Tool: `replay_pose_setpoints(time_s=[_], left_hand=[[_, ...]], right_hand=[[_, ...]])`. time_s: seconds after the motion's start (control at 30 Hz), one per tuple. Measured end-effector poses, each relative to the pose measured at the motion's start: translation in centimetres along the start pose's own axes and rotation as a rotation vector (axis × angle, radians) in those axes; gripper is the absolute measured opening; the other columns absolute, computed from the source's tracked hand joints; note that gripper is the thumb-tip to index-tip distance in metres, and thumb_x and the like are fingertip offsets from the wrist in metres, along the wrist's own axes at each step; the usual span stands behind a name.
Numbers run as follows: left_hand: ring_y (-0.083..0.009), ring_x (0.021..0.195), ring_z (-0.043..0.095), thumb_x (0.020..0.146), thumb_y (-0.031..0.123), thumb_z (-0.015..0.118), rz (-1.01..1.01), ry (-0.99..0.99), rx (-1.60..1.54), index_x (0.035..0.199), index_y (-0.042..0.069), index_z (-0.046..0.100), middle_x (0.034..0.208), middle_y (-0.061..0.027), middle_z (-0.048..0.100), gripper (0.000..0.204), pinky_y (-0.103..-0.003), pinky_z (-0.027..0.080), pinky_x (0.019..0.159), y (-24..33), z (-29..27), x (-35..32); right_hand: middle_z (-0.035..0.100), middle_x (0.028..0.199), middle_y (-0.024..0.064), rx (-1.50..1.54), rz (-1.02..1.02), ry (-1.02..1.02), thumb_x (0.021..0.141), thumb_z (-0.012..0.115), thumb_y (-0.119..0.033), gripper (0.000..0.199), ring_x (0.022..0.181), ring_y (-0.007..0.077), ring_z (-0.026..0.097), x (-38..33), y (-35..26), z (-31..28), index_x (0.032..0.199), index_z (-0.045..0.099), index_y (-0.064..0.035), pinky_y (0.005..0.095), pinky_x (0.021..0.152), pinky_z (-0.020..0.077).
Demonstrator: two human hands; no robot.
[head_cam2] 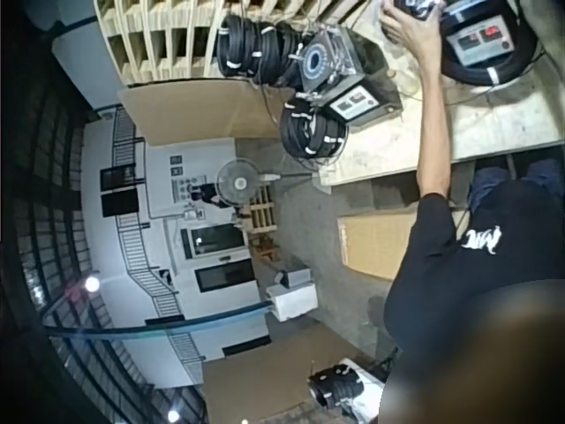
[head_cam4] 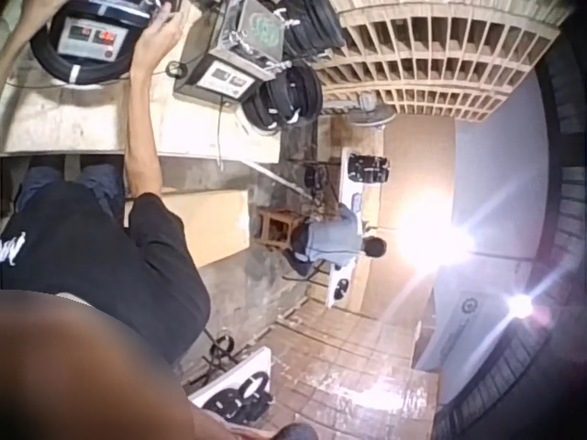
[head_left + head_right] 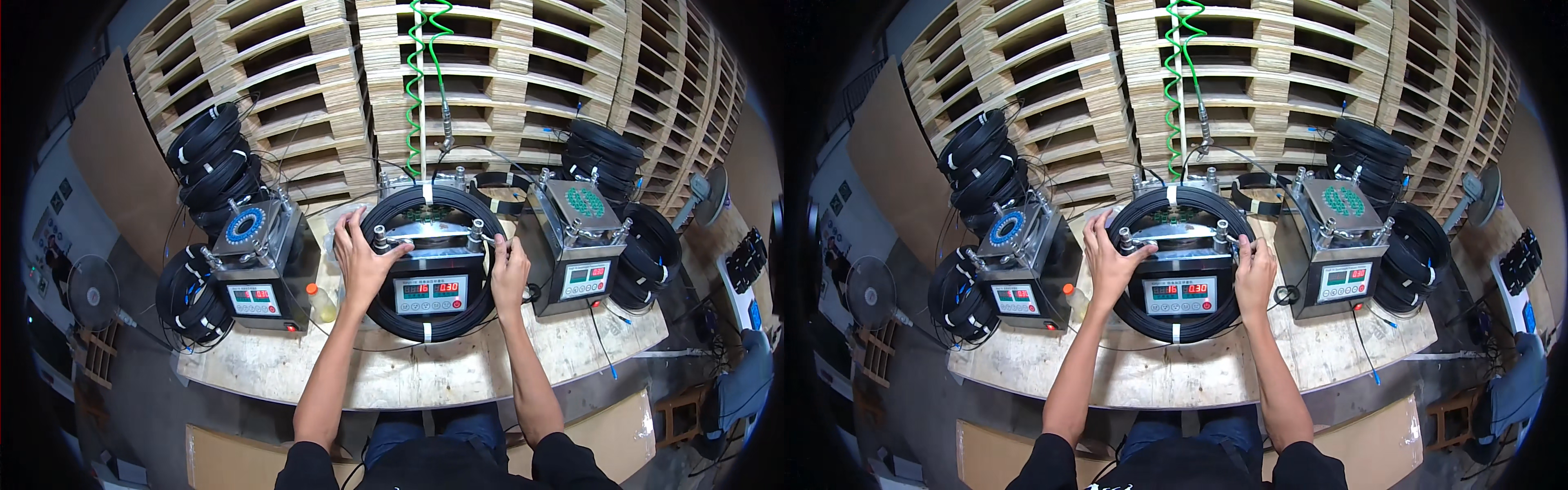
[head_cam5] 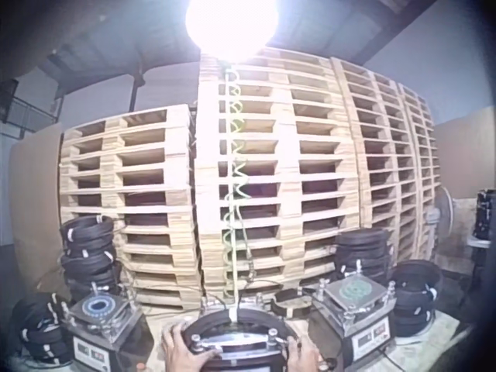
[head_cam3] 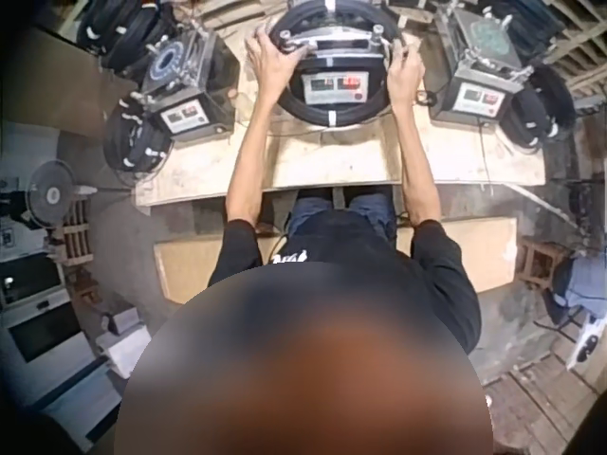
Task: The recorder is operating an industrial polishing machine to process fiber optic cable connectors.
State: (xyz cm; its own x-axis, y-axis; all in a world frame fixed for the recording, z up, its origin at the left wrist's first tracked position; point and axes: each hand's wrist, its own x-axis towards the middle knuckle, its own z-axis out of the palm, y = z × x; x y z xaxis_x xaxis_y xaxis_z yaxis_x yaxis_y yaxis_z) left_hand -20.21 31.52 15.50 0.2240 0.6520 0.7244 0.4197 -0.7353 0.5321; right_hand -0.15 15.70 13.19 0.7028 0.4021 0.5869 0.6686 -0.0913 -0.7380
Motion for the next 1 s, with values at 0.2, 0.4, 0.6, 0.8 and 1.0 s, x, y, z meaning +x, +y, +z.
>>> replay_pose_setpoints(time_s=[0.2,0.4,0.6,0.8,1.0], left_hand=[[-0.0400,0.117,0.056,0.070,0.061,0.080,0.061,-0.110,0.047,0.143,0.009,0.046,0.131,-0.0184,0.055,0.096,-0.049,0.046,0.098,-0.9,-0.2,0.2],[-0.0409,0.118,0.056,0.072,0.061,0.079,0.047,-0.141,0.026,0.145,0.010,0.044,0.132,-0.0194,0.054,0.096,-0.049,0.046,0.098,-0.5,-0.3,0.1],[-0.0414,0.119,0.056,0.073,0.060,0.079,0.049,-0.178,-0.037,0.147,0.012,0.042,0.134,-0.0197,0.053,0.096,-0.049,0.046,0.099,-1.0,-0.9,-0.1],[-0.0419,0.118,0.056,0.075,0.060,0.077,0.039,-0.173,-0.041,0.147,0.012,0.043,0.134,-0.0203,0.053,0.094,-0.049,0.046,0.099,-0.7,-0.5,0.2],[-0.0414,0.117,0.057,0.076,0.060,0.077,0.059,-0.157,-0.027,0.147,0.011,0.043,0.133,-0.0189,0.053,0.092,-0.049,0.047,0.097,-0.7,-0.7,0.1]], right_hand=[[0.055,0.102,0.0200,0.153,-0.181,0.052,0.093,0.068,-0.018,0.036,0.089,0.0345,0.054,-0.4,-0.5,0.0,0.116,0.049,0.0035,0.0408,0.081,0.0434],[0.050,0.097,0.0115,0.168,0.054,-0.151,0.084,0.076,-0.013,0.040,0.092,0.0234,0.049,0.0,0.7,-1.4,0.117,0.056,-0.0011,0.0350,0.082,0.0424],[0.052,0.076,0.0054,0.049,-0.372,0.063,0.086,0.072,-0.003,0.023,0.066,0.0149,0.048,0.0,-1.4,-2.0,0.106,0.062,-0.0001,0.0289,0.063,0.0414],[0.062,0.077,0.0083,0.221,-0.203,0.014,0.086,0.075,-0.002,0.015,0.057,0.0144,0.053,-2.8,-1.9,0.7,0.097,0.068,0.0029,0.0296,0.054,0.0429],[0.063,0.078,0.0112,0.206,-0.155,0.011,0.083,0.077,-0.003,0.020,0.065,0.0172,0.062,-3.1,-3.3,1.5,0.099,0.068,0.0032,0.0303,0.060,0.0493]])
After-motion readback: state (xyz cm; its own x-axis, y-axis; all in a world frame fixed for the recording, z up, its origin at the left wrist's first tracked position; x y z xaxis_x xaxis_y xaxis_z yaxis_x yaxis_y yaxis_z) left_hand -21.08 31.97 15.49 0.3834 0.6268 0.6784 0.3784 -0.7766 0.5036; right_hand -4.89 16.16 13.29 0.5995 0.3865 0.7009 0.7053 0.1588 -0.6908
